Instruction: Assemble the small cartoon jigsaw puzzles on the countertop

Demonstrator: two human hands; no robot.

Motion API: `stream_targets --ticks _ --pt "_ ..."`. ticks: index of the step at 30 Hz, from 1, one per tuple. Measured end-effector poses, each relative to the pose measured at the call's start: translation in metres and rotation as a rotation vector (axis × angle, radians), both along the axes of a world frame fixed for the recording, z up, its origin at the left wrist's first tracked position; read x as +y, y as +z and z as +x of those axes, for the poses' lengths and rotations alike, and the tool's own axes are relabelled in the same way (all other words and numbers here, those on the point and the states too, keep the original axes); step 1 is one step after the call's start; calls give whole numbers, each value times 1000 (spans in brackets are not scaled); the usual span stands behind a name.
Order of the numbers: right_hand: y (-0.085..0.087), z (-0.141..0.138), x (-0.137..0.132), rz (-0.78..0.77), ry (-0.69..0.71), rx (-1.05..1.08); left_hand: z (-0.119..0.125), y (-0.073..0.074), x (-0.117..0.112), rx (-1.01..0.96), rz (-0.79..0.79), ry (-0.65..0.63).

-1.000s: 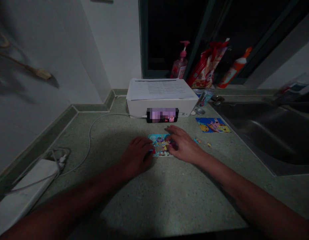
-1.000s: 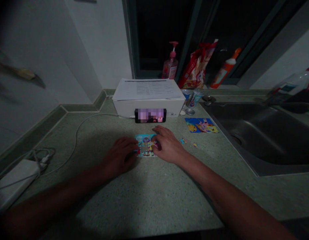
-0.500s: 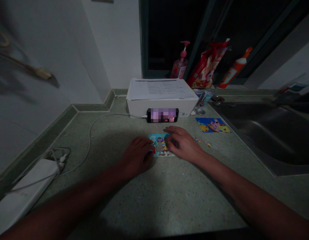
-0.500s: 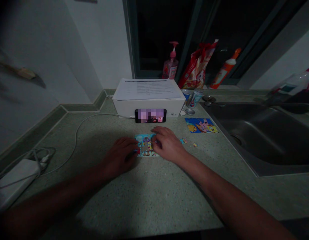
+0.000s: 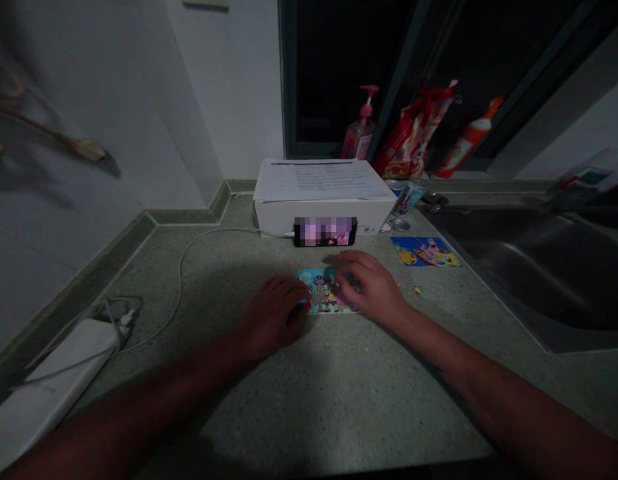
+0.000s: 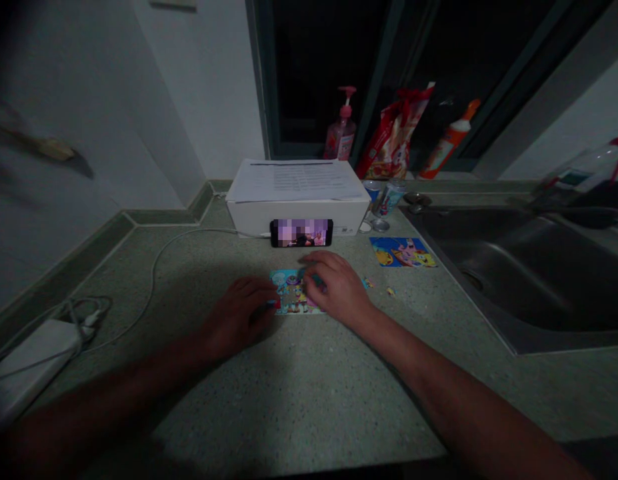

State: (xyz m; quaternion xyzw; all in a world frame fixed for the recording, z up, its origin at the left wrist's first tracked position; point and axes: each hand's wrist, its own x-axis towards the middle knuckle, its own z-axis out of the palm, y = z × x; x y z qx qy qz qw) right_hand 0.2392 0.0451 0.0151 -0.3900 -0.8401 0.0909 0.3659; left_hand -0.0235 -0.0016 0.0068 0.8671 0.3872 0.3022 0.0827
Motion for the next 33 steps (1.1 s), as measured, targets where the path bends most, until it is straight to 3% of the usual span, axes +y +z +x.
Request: stream_targets --ticks 8,19,25,29,33 --pt "-1 -27 -39 -137 120 260 4 -2 -11 -121 -63 -33" --pt "-2 -28 -42 -98 158 222 4 1 -11 -175 -40 3" --pt "-3 -19 -35 -113 127 181 4 -1 -6 -253 183 -3" --pt "-3 -2 -27 -86 6 139 2 0 -2 -157 279 -53" --pt "-4 10 -21 -95 -12 93 -3 0 0 -66 297 -88"
